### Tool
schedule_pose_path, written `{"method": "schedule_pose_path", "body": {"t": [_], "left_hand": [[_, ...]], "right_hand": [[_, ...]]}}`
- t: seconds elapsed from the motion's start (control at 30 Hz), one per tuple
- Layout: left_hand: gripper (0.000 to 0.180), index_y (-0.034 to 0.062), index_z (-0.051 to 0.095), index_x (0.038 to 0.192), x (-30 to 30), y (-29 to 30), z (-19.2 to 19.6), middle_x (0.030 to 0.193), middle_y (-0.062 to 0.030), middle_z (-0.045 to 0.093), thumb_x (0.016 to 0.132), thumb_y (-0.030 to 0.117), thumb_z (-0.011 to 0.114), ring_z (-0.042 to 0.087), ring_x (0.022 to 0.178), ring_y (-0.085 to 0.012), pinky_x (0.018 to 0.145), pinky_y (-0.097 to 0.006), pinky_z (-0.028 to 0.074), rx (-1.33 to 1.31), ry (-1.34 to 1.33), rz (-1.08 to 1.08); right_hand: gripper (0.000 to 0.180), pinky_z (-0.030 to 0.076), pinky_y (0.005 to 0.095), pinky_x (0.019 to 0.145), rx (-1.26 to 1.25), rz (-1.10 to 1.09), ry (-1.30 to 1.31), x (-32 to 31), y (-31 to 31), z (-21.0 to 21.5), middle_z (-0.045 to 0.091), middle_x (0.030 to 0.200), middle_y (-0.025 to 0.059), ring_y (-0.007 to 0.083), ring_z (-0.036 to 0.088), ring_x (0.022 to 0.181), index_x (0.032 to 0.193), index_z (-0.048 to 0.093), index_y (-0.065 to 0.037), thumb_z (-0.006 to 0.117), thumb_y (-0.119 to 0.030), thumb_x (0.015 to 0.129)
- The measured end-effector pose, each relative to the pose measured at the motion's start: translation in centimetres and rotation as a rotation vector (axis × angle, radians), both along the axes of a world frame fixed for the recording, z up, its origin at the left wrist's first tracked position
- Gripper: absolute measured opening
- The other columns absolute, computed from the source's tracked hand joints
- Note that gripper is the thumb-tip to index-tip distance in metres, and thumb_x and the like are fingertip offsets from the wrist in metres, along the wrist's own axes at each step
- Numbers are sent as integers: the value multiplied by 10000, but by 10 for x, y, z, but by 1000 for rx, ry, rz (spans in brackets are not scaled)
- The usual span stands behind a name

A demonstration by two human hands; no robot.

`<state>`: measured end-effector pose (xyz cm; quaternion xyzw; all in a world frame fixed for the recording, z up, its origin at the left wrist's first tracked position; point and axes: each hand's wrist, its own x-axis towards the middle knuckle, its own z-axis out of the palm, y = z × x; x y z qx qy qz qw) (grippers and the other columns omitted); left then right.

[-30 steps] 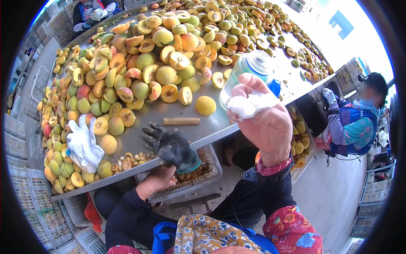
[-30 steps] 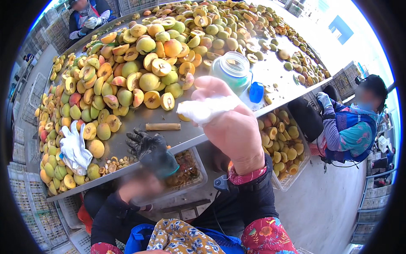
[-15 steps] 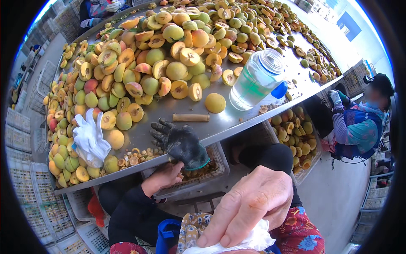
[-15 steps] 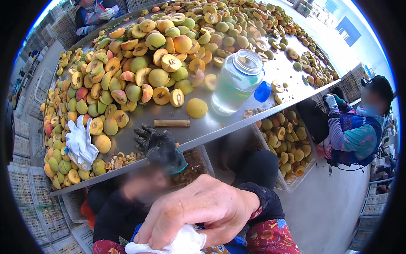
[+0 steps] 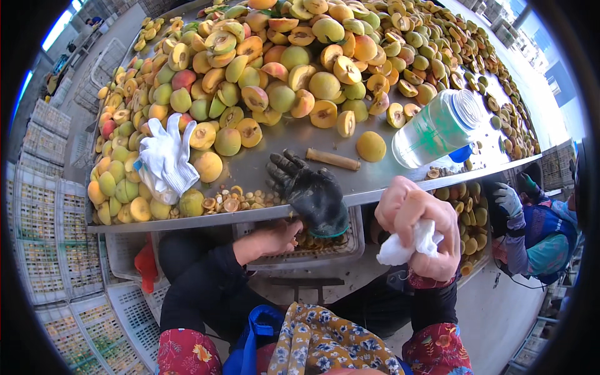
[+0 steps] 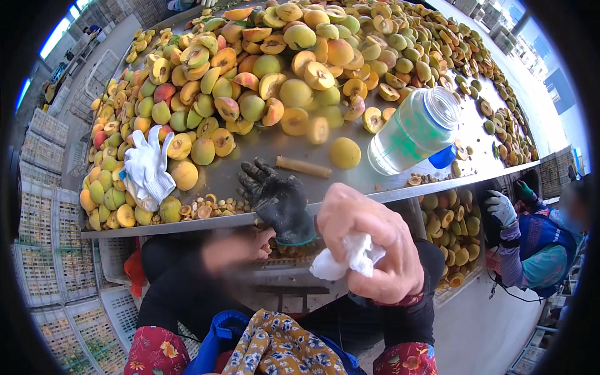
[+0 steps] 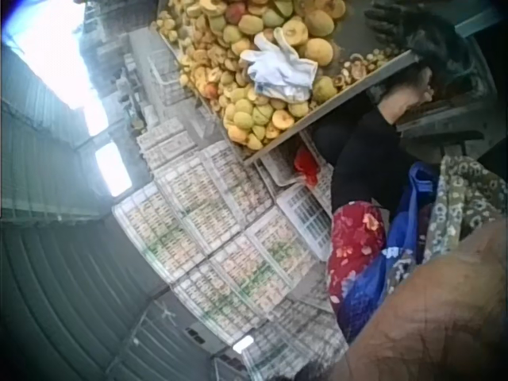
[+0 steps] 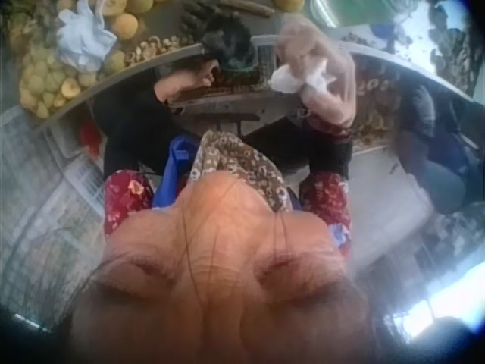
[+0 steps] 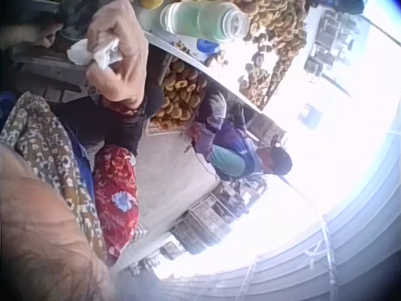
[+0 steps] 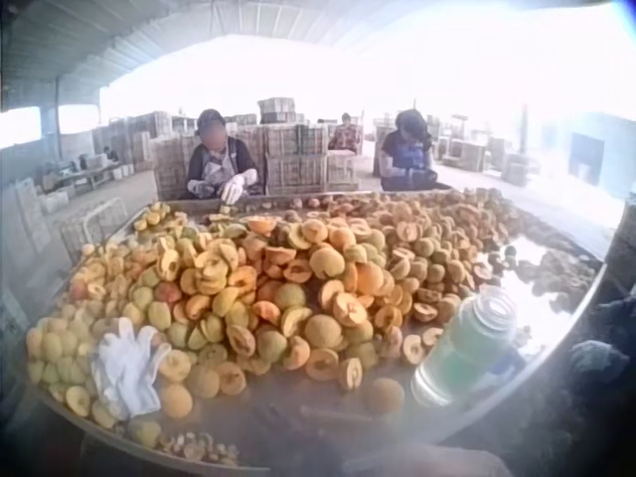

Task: Manually pitting and sorting halved peaches at an industrial processing table.

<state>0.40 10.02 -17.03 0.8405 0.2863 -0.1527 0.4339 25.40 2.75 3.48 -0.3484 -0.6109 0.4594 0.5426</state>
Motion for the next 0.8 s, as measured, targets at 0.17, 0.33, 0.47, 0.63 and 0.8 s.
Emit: {"method": "schedule_pose_path", "body": {"t": [0.17,0.33,0.47,0.63,0.8], "left_hand": [[450,17,481,1166,9,2,16,909,-139,663,780,93,697,663,861,-282,744,-397,504,-40,34,23],[504,19,479,1226,14,0,23,931,-123,668,780,87,706,660,875,-247,772,-357,510,-96,49,81],[395,-25,469,1114,10,-2,5,950,-139,622,793,67,680,620,874,-241,756,-344,489,-286,-136,169],[427,-32,513,1098,9,5,-3,941,-89,607,784,169,721,593,896,-183,813,-288,457,-395,-391,251],[391,19,520,1122,-2,6,18,1003,-41,611,798,110,720,564,949,-120,834,-252,454,-882,-381,508]], "right_hand": [[288,428,395,634,-154,-136,-821,4,17,-39,570,755,154,335,555,707,814,566,-20,704,-262,737],[259,469,344,697,-352,-277,-900,0,28,-76,624,814,134,270,619,760,863,652,-3,748,-224,768],[156,475,382,657,-75,-439,-753,-10,33,-65,614,792,128,340,607,742,827,647,-46,744,-97,715],[156,467,376,655,-24,-624,-905,14,40,-47,594,775,114,311,599,701,882,643,-50,719,-87,750],[244,482,395,662,-46,-451,-983,-8,18,-20,599,804,115,316,612,740,982,627,-62,711,-83,754]]}}
